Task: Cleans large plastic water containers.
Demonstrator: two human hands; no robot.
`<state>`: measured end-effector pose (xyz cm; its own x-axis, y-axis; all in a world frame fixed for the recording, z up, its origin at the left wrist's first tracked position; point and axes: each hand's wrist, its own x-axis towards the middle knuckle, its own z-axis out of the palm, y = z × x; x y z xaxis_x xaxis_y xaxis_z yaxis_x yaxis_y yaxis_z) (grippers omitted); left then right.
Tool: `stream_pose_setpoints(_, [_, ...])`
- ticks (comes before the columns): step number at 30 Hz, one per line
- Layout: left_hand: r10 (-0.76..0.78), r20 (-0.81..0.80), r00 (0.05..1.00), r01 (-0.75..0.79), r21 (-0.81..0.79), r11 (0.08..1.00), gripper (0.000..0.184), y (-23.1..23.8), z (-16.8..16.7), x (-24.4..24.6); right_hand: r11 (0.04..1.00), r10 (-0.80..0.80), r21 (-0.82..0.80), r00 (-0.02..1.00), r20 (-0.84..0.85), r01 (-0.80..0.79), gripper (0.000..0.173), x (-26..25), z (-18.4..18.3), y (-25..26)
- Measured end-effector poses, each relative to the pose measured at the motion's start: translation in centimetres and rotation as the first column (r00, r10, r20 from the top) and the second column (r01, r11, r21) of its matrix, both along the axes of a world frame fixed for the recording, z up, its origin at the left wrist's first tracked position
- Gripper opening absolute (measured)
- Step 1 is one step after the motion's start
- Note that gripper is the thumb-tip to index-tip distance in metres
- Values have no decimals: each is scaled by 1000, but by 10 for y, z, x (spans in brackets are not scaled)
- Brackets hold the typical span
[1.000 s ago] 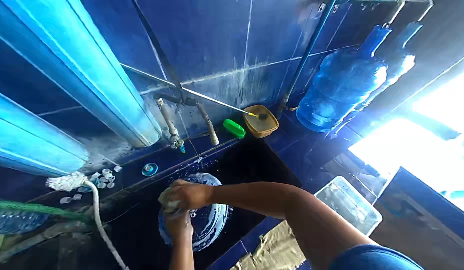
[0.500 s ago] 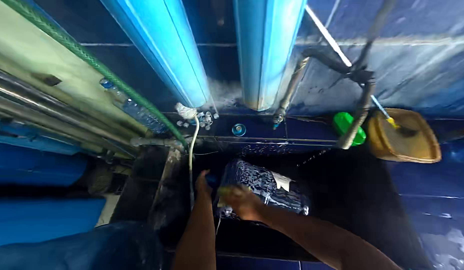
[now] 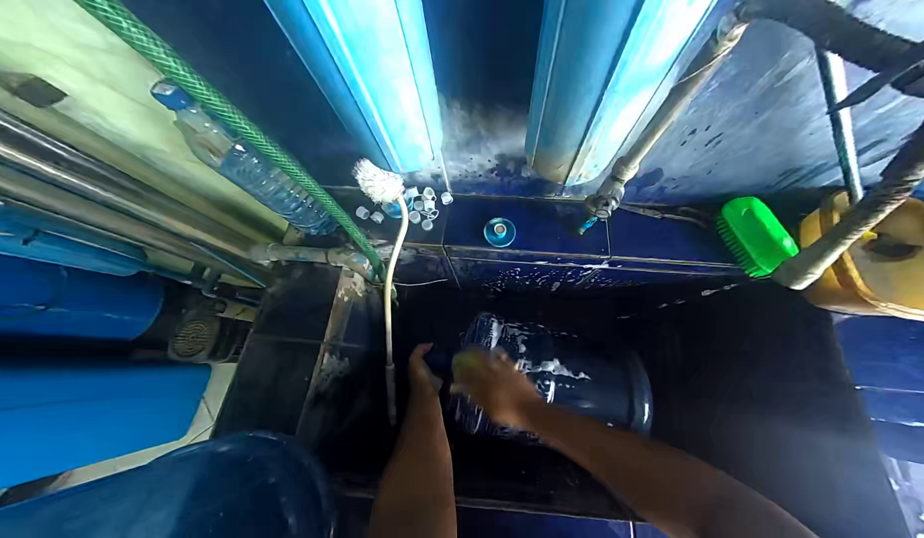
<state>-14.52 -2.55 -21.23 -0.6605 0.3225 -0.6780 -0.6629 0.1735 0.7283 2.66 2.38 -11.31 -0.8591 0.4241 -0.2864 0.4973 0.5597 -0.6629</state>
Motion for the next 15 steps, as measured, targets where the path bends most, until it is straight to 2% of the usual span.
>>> stream_pose_setpoints(2, [-111,-21,994,112,291,950,14,15,13,-5,962,-236,-138,971,23,237,43,-5,9,82])
stream_pose_setpoints(4, [-256,-68,964,249,564,787,30,30,29,-7,923,-304,-222,949,79,314,39,-3,0,161])
stream_pose_setpoints(5, [-285,-61,957,259,627,735,42,33,31,-5,927,-308,-193,947,97,321,37,-3,-13,186])
stream_pose_setpoints(6, [-282,-38,959,243,626,741,49,32,29,-1,923,-317,-175,936,153,341,37,-5,-20,193])
stream_pose_setpoints(8, [-247,-22,969,235,400,886,37,22,14,6,901,-374,-106,878,300,420,41,-17,-12,151])
stream_pose_setpoints(9, [-199,0,980,195,188,963,37,17,4,7,881,-417,-94,854,310,464,46,-18,-2,109])
stream_pose_setpoints(10, [-138,27,990,138,-4,990,44,10,-4,7,900,-398,-73,878,264,430,52,-12,1,64])
stream_pose_setpoints(11, [-76,38,996,80,-125,989,48,0,-8,8,947,-295,-62,931,215,315,58,3,0,24])
stream_pose_setpoints(13, [5,4,1000,-5,-181,984,42,-12,-10,8,999,-36,32,992,117,33,60,36,-5,-15])
stream_pose_setpoints(14, [3,-9,1000,-4,-135,991,36,-11,-7,7,997,-16,76,998,64,11,57,47,-7,-10])
stream_pose_setpoints(15, [-26,-20,999,25,-46,999,26,-4,-2,7,994,-86,68,995,40,83,55,50,-4,10])
